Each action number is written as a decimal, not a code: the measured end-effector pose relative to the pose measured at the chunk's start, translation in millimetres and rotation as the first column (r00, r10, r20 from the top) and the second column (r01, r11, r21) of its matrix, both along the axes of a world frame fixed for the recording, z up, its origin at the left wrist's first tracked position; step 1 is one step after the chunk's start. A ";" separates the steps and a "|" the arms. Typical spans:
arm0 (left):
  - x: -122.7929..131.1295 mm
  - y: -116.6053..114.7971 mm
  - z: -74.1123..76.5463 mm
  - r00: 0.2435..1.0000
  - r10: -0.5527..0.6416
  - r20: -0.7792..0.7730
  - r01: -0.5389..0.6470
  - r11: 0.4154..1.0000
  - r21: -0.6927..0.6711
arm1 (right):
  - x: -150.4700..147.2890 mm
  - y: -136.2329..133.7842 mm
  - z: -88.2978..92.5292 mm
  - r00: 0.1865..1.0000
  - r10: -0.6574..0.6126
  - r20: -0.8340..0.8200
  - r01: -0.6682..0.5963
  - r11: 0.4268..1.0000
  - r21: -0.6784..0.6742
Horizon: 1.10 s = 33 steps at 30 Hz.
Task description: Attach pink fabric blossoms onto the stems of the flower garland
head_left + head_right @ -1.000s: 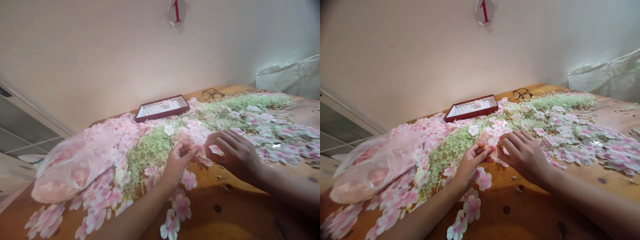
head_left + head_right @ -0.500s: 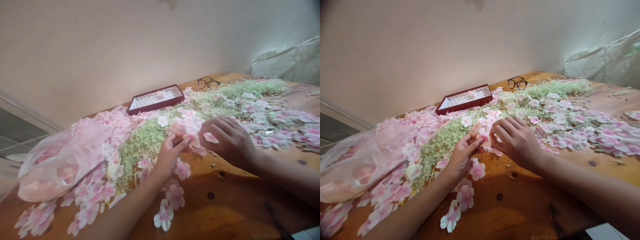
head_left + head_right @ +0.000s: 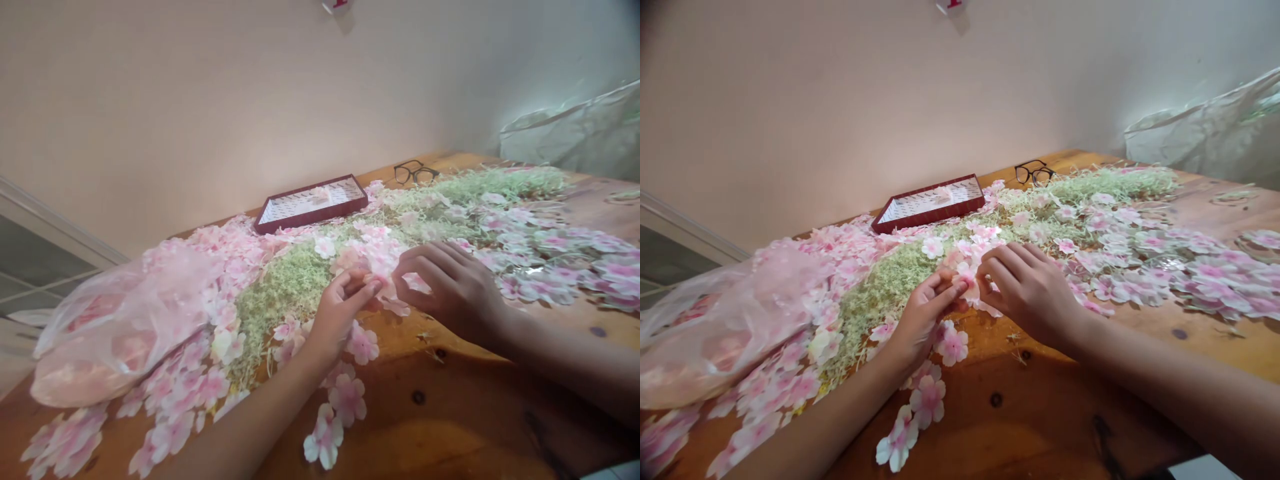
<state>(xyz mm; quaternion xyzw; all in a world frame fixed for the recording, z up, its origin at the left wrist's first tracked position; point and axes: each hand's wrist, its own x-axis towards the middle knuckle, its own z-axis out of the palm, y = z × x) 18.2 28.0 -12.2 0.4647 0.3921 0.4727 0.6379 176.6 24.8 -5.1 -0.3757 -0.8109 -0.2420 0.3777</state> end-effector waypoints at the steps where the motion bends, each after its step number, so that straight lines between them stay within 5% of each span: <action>1: 0.0 -0.1 -0.5 1.000 0.000 -0.006 0.000 1.000 0.001 | 0.1 0.2 -0.5 1.000 0.005 0.006 -0.005 1.000 -0.004; 33: 1.2 -7.0 -13.4 0.991 -0.030 -0.128 0.045 0.993 0.112 | 3.3 -3.8 -3.8 0.999 0.039 0.019 -0.040 0.998 0.047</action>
